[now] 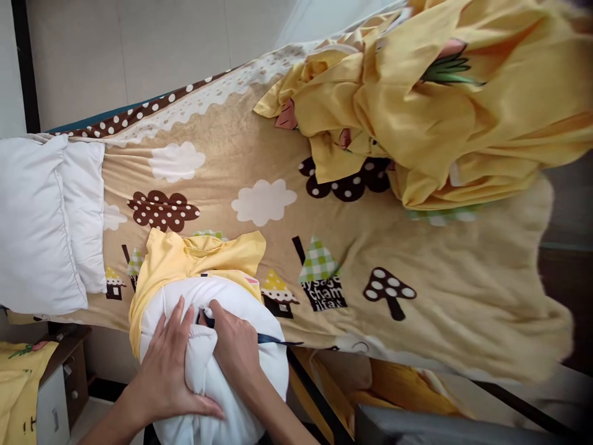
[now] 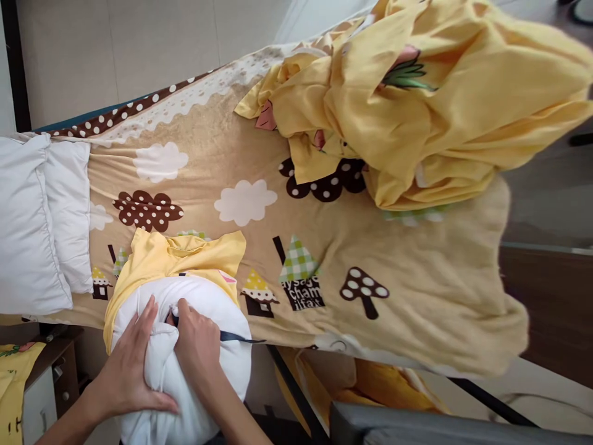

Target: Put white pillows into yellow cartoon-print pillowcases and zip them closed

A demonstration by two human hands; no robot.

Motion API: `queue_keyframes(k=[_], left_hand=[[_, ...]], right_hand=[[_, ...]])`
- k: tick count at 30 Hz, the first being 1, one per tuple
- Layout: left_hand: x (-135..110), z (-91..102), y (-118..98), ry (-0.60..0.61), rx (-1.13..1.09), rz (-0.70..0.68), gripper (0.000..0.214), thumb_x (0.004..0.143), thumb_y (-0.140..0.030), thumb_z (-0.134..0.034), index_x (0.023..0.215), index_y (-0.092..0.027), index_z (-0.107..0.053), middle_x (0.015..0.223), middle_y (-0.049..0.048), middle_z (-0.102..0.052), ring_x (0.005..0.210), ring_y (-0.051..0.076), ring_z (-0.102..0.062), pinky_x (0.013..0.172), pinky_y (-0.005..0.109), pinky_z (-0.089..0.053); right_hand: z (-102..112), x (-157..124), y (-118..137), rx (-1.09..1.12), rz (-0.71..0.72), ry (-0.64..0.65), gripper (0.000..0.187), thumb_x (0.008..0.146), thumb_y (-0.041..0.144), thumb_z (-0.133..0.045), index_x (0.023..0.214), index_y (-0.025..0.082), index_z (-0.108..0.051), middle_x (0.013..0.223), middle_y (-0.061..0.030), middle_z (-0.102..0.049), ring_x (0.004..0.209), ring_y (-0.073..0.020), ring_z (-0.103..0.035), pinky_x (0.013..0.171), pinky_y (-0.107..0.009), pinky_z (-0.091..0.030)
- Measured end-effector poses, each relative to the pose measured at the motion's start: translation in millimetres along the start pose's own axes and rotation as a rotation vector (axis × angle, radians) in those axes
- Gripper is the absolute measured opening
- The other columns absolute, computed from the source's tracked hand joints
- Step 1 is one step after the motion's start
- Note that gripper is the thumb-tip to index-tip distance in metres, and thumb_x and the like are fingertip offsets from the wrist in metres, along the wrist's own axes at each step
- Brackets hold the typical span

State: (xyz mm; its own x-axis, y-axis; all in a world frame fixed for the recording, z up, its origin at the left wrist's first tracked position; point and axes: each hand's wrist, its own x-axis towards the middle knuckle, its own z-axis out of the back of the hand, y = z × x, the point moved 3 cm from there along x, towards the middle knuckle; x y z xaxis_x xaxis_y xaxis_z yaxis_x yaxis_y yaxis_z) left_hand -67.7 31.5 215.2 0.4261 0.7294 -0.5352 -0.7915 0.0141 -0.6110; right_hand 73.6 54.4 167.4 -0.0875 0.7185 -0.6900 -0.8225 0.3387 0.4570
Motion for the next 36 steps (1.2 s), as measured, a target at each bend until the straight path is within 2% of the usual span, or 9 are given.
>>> queue_keyframes(k=[3, 7, 10, 15, 17, 22, 25, 29, 36], left_hand=[[-7.8, -15.4, 1.1, 0.034, 0.105, 0.163, 0.097, 0.063, -0.031, -0.074, 0.147, -0.024, -0.026, 0.148, 0.016, -0.046, 0.135, 0.037, -0.045, 0.109, 0.063, -0.034], [-20.6, -24.3, 2.7, -0.005, 0.137, 0.216, 0.066, 0.064, -0.017, -0.057, 0.13, -0.018, -0.049, 0.12, 0.0135, -0.068, 0.107, 0.031, -0.065, 0.103, 0.058, -0.042], [-25.4, -21.5, 2.4, -0.008, 0.167, 0.239, 0.062, 0.064, -0.018, -0.056, 0.126, -0.017, -0.055, 0.107, 0.0124, -0.072, 0.095, 0.03, -0.067, 0.096, 0.052, -0.048], [-35.9, -14.1, 5.1, 0.143, 0.156, 0.433, 0.065, 0.063, -0.022, -0.056, 0.128, -0.017, -0.059, 0.097, 0.0116, -0.072, 0.101, 0.031, -0.062, 0.094, 0.046, -0.049], [-42.4, -15.6, 6.6, 0.243, 0.147, 0.503, 0.067, 0.065, -0.023, -0.056, 0.131, -0.016, -0.057, 0.099, 0.0117, -0.071, 0.102, 0.03, -0.061, 0.097, 0.045, -0.048], [-50.4, -24.5, 7.1, 0.426, 0.179, 0.583, 0.073, 0.069, -0.027, -0.055, 0.141, -0.014, -0.051, 0.104, 0.014, -0.07, 0.115, 0.033, -0.056, 0.104, 0.046, -0.042], [-45.4, -25.9, 6.0, 0.468, 0.174, 0.58, 0.076, 0.072, -0.028, -0.053, 0.146, -0.015, -0.045, 0.11, 0.0147, -0.069, 0.12, 0.035, -0.053, 0.108, 0.047, -0.039], [-36.7, -27.3, 8.6, 0.531, 0.194, 0.581, 0.076, 0.073, -0.026, -0.05, 0.148, -0.014, -0.042, 0.123, 0.0164, -0.066, 0.123, 0.037, -0.052, 0.11, 0.049, -0.035], [-1.2, -26.9, 20.1, 0.563, 0.278, 0.562, 0.063, 0.074, -0.022, -0.054, 0.136, -0.017, -0.054, 0.115, 0.0158, -0.069, 0.112, 0.032, -0.062, 0.1, 0.045, -0.043]], right_hand=[[12.9, -5.8, -12.1, 0.347, 0.005, 0.058, 0.026, 0.092, 0.043, -0.048, 0.09, 0.021, -0.06, 0.078, -0.004, -0.072, 0.07, -0.0209, -0.066, 0.063, -0.029, -0.042], [47.0, 10.5, -45.6, 0.678, 0.286, 0.16, 0.048, 0.09, 0.061, -0.045, 0.111, 0.023, -0.065, 0.106, -0.0074, -0.072, 0.099, -0.0232, -0.066, 0.084, -0.035, -0.052], [35.5, 33.9, -66.8, 0.579, 0.384, 0.131, 0.048, 0.089, 0.059, -0.049, 0.117, 0.025, -0.067, 0.119, -0.0091, -0.07, 0.111, -0.0265, -0.063, 0.093, -0.041, -0.051], [-49.3, 23.6, -60.8, 0.333, 0.653, 0.154, 0.04, 0.096, 0.045, -0.041, 0.098, 0.026, -0.076, 0.088, -0.0071, -0.077, 0.079, -0.0241, -0.071, 0.069, -0.037, -0.053], [-64.1, 9.5, -56.5, 0.258, 0.68, 0.084, 0.034, 0.096, 0.042, -0.044, 0.096, 0.027, -0.075, 0.086, -0.0054, -0.076, 0.078, -0.0228, -0.069, 0.067, -0.035, -0.05], [-43.3, 0.5, -56.1, 0.023, 0.548, -0.137, 0.018, 0.092, 0.032, -0.052, 0.093, 0.022, -0.067, 0.095, -0.0062, -0.071, 0.089, -0.0204, -0.062, 0.077, -0.033, -0.043], [-36.3, 12.0, -60.9, -0.217, 0.411, -0.088, 0.016, 0.082, 0.031, -0.063, 0.094, 0.02, -0.063, 0.096, -0.0076, -0.068, 0.089, -0.0237, -0.059, 0.074, -0.034, -0.039], [-34.2, 28.8, -73.2, -0.452, 0.259, -0.108, 0.018, 0.08, 0.01, -0.053, 0.094, 0.018, -0.061, 0.092, -0.0092, -0.065, 0.088, -0.0249, -0.056, 0.072, -0.036, -0.035], [0.1, 10.9, -62.2, -0.168, 0.499, -0.4, 0.029, 0.07, -0.004, -0.049, 0.078, 0.02, -0.063, 0.08, -0.0033, -0.061, 0.079, -0.0179, -0.049, 0.074, -0.03, -0.035]])
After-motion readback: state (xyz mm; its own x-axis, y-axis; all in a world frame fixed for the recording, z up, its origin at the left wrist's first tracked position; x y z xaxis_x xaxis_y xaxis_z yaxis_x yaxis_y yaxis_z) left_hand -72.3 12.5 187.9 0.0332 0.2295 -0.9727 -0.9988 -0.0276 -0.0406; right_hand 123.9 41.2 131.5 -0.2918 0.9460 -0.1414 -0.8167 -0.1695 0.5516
